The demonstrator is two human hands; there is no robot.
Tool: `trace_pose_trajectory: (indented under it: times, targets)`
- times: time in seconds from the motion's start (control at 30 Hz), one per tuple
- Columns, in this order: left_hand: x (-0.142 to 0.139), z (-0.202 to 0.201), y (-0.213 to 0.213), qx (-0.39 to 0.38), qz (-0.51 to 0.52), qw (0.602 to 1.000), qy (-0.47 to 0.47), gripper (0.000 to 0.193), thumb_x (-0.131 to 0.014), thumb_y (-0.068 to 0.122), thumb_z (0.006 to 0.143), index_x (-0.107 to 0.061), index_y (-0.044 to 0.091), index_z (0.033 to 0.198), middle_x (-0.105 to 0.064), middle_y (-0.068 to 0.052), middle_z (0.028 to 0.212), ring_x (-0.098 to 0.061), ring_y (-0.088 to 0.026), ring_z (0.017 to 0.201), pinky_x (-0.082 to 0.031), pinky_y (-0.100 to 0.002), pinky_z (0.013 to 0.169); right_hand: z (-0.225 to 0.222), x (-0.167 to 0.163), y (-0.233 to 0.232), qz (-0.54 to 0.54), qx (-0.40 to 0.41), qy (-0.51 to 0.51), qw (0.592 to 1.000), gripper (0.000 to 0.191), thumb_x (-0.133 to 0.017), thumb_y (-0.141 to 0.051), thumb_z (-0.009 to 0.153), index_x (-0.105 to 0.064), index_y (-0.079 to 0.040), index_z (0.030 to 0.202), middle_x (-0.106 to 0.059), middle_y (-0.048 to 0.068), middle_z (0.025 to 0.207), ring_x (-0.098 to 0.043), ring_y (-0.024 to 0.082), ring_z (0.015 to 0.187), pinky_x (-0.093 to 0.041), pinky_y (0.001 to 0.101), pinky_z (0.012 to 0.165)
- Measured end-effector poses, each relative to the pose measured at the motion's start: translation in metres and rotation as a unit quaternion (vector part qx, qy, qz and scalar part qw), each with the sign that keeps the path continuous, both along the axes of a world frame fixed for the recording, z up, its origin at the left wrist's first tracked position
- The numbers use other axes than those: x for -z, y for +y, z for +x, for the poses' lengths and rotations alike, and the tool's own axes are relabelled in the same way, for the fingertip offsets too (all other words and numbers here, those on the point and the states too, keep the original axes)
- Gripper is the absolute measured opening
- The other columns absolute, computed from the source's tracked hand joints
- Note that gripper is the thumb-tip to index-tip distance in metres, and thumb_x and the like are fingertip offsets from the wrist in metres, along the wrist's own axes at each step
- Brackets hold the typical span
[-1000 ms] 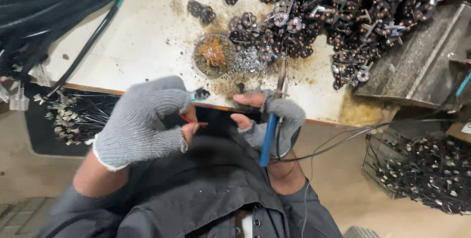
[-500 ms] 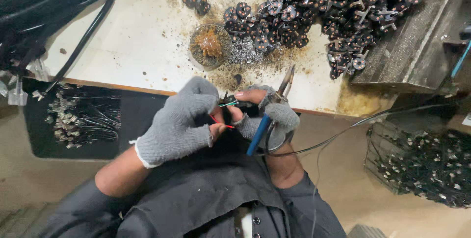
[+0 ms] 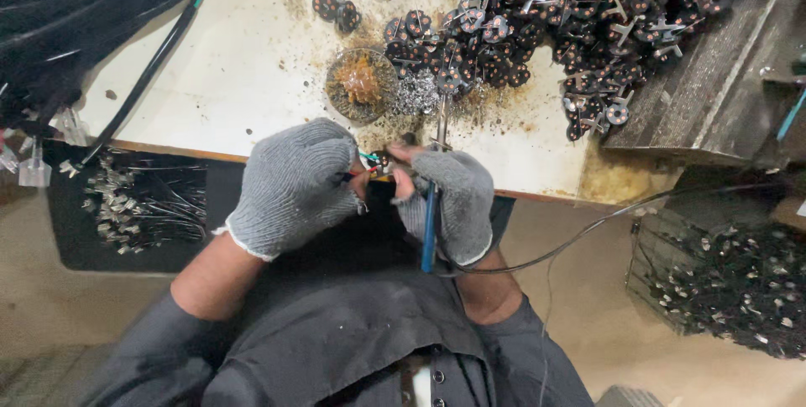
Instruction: The person solders colored wires onto small black electrical components at a workbench. They hold a component in one hand and a soldering iron in the other, dip wires into a flux container, solder the wire to the component terminals, and set finished pieces aside while taking new components and wires one at a time.
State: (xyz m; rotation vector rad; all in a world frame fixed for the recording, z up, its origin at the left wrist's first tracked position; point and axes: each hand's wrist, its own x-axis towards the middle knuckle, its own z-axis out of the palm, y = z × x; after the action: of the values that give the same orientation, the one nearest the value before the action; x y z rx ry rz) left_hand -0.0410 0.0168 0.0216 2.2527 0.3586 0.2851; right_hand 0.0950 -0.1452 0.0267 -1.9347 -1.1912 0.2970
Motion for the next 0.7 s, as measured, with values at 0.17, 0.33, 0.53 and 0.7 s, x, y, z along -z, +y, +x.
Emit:
trace_pose_trajectory:
  times: [0.17, 0.33, 0.53, 0.7]
  targets:
    - [0.003, 0.002, 0.005, -0.004, -0.01, 1.0, -0.018, 0.022, -0.083, 0.021, 0.073, -0.066, 0.014, 0.085, -0.063, -0.009, 0.086, -0.065, -0.033, 0.079, -0.05, -0.043, 0.066, 0.008, 0.0, 0.004, -0.087, -0.028, 0.008, 0.996, 0.032, -0.082, -0.026, 0.082, -0.076, -0.01, 0.109, -0.077, 0.009, 0.098, -0.075, 0.03, 0.087, -0.058, 0.0373, 0.078]
    - [0.004, 0.009, 0.004, -0.022, -0.002, 0.999, -0.026, 0.024, -0.084, 0.02, 0.073, -0.063, 0.013, 0.084, -0.063, -0.009, 0.089, -0.065, -0.032, 0.079, -0.05, -0.043, 0.065, 0.014, 0.008, 0.004, -0.111, -0.038, 0.008, 0.993, 0.029, -0.083, -0.029, 0.085, -0.077, -0.013, 0.108, -0.077, 0.008, 0.095, -0.075, 0.03, 0.085, -0.058, 0.0375, 0.077]
    - [0.005, 0.015, 0.001, -0.035, 0.021, 0.999, -0.018, 0.026, -0.084, 0.02, 0.074, -0.06, 0.013, 0.08, -0.061, -0.008, 0.086, -0.064, -0.032, 0.077, -0.049, -0.043, 0.064, 0.016, 0.017, 0.001, -0.07, -0.037, 0.009, 0.997, 0.026, -0.084, -0.026, 0.086, -0.07, -0.011, 0.101, -0.079, 0.007, 0.102, -0.076, 0.028, 0.088, -0.058, 0.0371, 0.078]
    - [0.006, 0.015, -0.004, -0.048, 0.027, 0.998, -0.007, 0.024, -0.083, 0.02, 0.074, -0.06, 0.014, 0.077, -0.062, -0.007, 0.086, -0.064, -0.031, 0.076, -0.048, -0.043, 0.061, 0.016, 0.015, 0.003, -0.085, -0.028, 0.029, 0.996, 0.029, -0.086, -0.023, 0.081, -0.076, -0.013, 0.106, -0.077, 0.007, 0.097, -0.076, 0.027, 0.086, -0.06, 0.0351, 0.077]
